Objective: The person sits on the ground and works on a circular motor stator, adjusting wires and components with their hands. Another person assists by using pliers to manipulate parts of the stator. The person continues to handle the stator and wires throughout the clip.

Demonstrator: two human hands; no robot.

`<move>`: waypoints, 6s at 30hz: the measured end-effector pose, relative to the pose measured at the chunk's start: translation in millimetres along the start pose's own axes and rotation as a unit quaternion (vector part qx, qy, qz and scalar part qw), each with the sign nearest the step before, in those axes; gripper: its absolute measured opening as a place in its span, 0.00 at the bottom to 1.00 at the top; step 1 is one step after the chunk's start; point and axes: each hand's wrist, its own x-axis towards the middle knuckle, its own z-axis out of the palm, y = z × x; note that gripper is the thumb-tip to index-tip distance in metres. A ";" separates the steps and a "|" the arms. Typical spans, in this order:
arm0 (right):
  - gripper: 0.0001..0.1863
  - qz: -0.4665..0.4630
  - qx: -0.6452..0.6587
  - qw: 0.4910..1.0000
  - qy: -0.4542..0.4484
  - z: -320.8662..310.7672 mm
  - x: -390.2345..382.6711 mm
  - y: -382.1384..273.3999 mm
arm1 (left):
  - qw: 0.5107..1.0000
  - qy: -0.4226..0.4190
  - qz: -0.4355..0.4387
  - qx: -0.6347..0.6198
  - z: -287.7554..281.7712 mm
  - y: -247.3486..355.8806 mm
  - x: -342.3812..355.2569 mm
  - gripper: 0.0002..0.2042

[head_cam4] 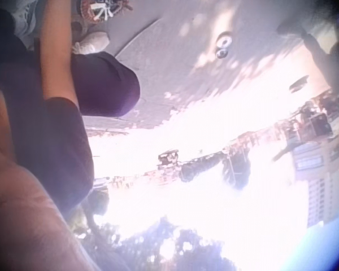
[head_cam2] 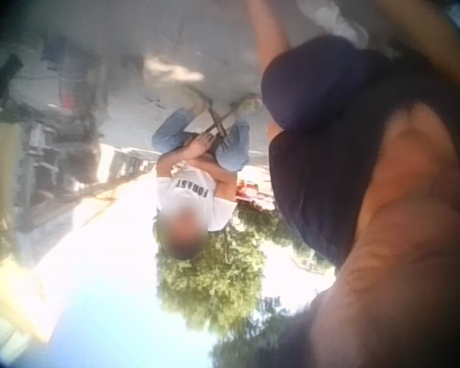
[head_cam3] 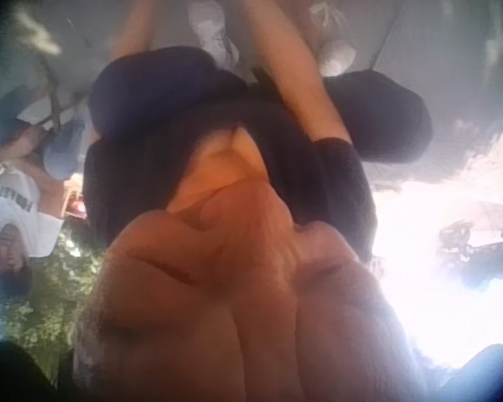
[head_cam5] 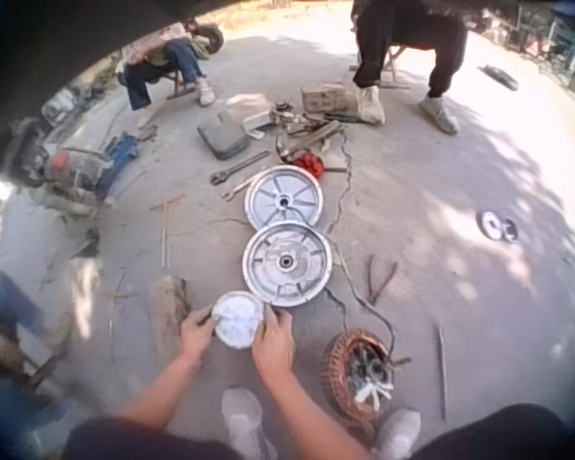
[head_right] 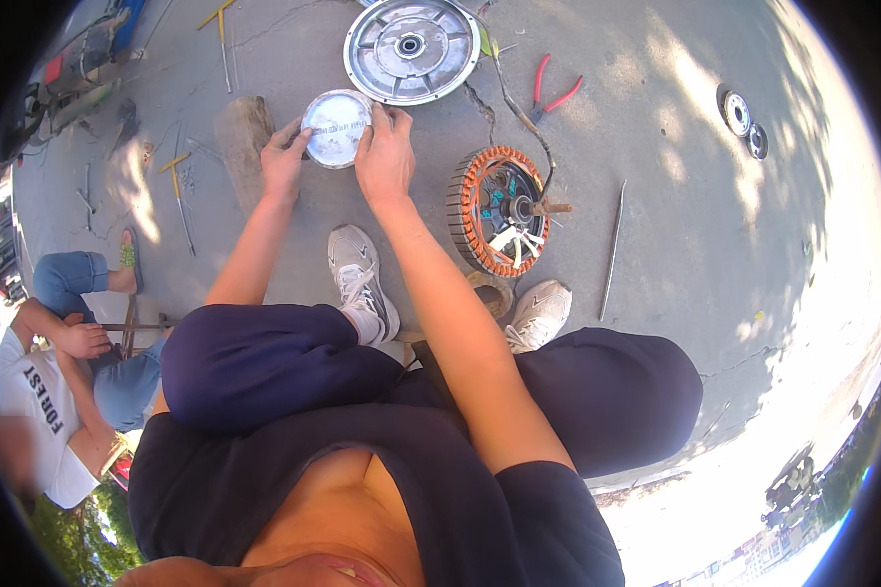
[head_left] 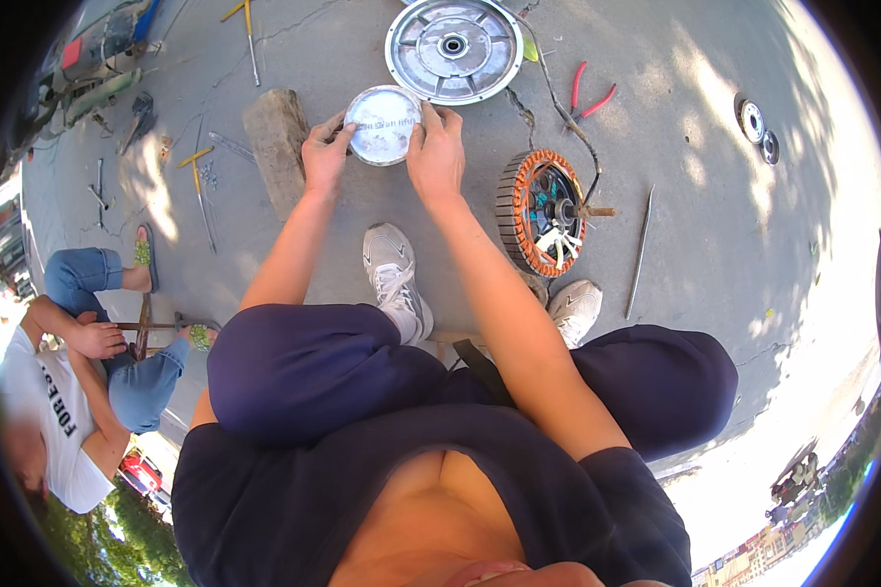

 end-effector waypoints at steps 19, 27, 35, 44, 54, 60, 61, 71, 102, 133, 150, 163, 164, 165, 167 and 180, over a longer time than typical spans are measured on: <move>0.31 0.013 0.209 0.978 -0.019 27.9 0.5 0.6 | 0.959 -0.127 -0.160 -0.196 -9.5 28.7 -12.4 0.22; 0.27 -0.164 0.122 0.978 -0.028 -69.0 96.5 -96.1 | 0.973 -0.142 0.015 -0.182 -0.6 185.6 -36.2 0.23; 0.22 0.097 0.317 0.899 -0.285 -289.5 156.5 -66.2 | 0.904 -0.369 0.038 -0.214 117.5 275.4 -51.9 0.23; 0.26 0.218 0.280 0.931 -0.090 -404.3 66.9 108.4 | 0.855 -0.480 -0.144 -0.132 325.9 211.4 -127.3 0.22; 0.28 0.392 0.475 0.785 0.072 -441.9 20.0 220.4 | 0.812 -0.561 0.160 -0.012 399.0 155.8 -143.6 0.24; 0.28 0.325 0.475 0.795 0.188 -459.1 20.2 262.4 | 0.497 -0.541 0.589 0.337 238.9 265.3 -214.5 0.13; 0.28 0.316 0.489 0.788 0.202 -461.3 18.8 271.5 | 0.426 -0.539 0.623 0.373 217.7 280.2 -228.3 0.13; 0.39 0.316 0.239 0.897 0.196 -443.2 -1.1 223.0 | 0.597 -0.561 0.526 0.230 128.4 348.0 -292.9 0.15; 0.41 0.188 -0.296 0.930 0.109 -355.2 -118.4 353.0 | 0.622 -0.405 0.366 0.561 -72.5 324.6 -221.1 0.26; 0.39 0.107 -0.258 0.959 0.056 -353.9 -182.9 322.5 | 0.621 -0.449 0.388 0.512 -83.9 309.6 -214.1 0.30; 0.36 0.335 -0.394 0.855 -0.025 -357.9 -156.4 278.8 | 0.559 -0.489 0.454 0.493 -84.5 297.9 -222.1 0.24; 0.30 -0.019 -0.485 0.755 -0.441 -434.0 -0.5 -13.7 | 0.438 -0.633 0.387 0.507 -35.8 276.3 -253.0 0.19; 0.29 -0.032 -0.501 0.742 -0.443 -425.2 -5.6 -52.2 | 0.427 -0.631 0.382 0.523 -32.1 277.4 -256.6 0.18; 0.29 -0.046 -0.516 0.731 -0.445 -416.2 -14.4 -82.2 | 0.416 -0.628 0.375 0.540 -28.5 279.5 -260.0 0.17; 0.28 -0.125 -0.486 0.739 -0.449 -398.9 -34.2 -119.4 | 0.405 -0.627 0.378 0.547 -23.5 279.8 -263.2 0.16; 0.30 -0.314 -0.429 0.663 -0.527 -333.8 -113.4 -134.5 | 0.389 -0.659 0.368 0.528 -7.3 272.7 -262.5 0.16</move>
